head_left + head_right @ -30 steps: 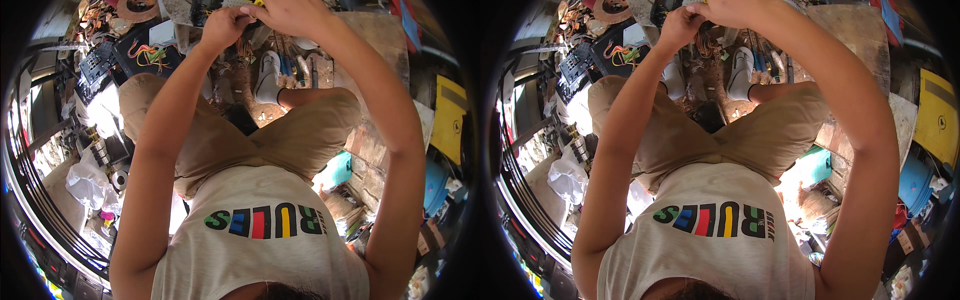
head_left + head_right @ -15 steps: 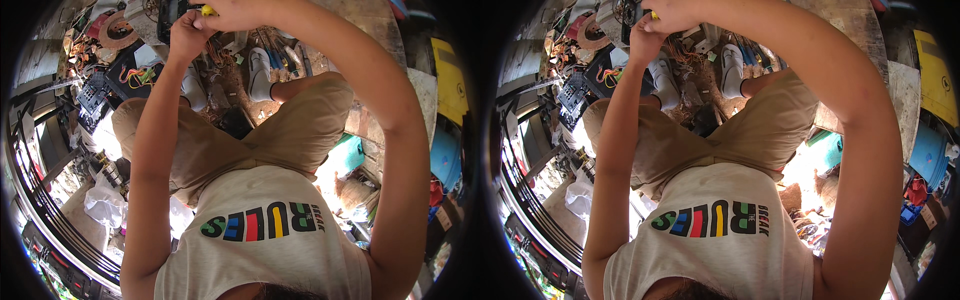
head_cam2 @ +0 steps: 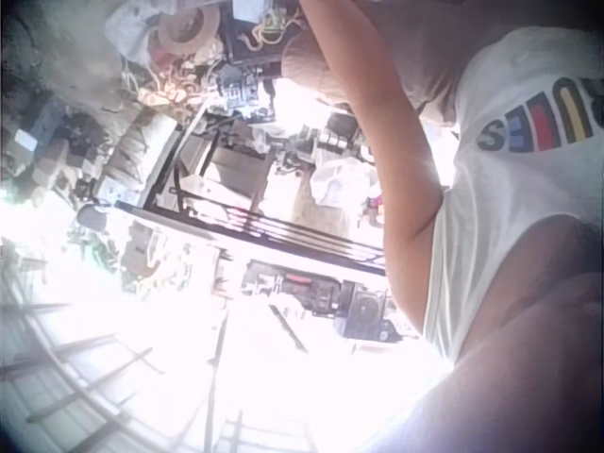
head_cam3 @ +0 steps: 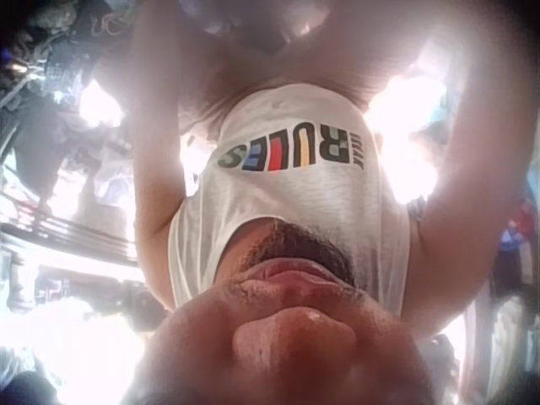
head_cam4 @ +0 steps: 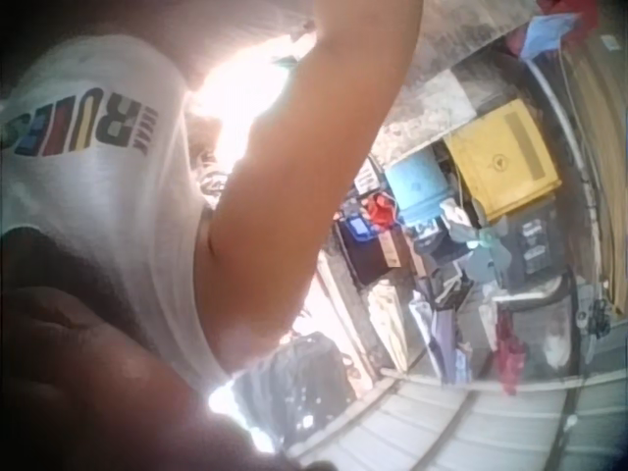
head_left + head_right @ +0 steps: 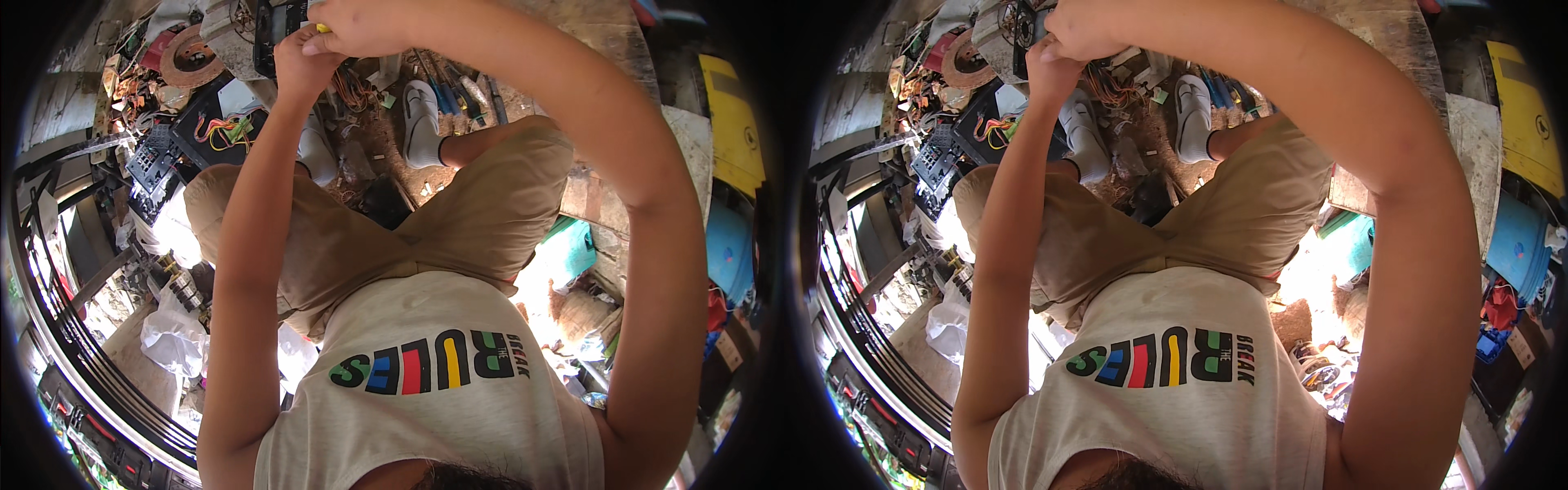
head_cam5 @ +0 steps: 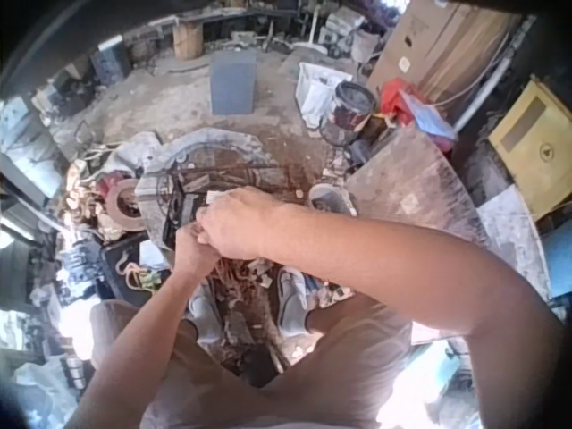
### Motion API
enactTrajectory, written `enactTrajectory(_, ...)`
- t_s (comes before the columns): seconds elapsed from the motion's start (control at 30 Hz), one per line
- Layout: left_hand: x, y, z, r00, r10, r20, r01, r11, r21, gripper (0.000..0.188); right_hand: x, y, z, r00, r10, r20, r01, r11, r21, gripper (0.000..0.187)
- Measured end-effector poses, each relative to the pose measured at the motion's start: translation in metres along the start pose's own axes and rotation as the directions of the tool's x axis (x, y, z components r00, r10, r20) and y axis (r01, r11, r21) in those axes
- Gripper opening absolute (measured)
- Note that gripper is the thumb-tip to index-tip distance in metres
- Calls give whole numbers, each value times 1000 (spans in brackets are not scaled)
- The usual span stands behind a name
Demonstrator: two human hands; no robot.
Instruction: The person uses a screwdriver to remove screws from a computer power supply unit and separates the wires from the casing.
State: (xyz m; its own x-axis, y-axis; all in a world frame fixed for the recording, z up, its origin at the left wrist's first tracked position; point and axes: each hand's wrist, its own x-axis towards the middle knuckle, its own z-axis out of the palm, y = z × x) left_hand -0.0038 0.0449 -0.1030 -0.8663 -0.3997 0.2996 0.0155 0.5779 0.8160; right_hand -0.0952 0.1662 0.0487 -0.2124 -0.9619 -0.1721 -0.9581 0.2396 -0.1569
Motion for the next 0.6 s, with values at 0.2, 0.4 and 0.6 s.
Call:
enactTrajectory(0.2,0,0,-8,978,-53,203,105,962,-253,17,-5,15,-2,982,-184,44,181,981,66,22)
enactTrajectory(0.4,6,-3,-4,990,-91,105,116,958,-263,25,-1,12,-1,989,-23,-145,45,987,152,23)
enactTrajectory(0.6,2,18,-4,994,-71,84,81,989,-121,34,-5,21,-9,967,-246,-72,254,959,129,17)
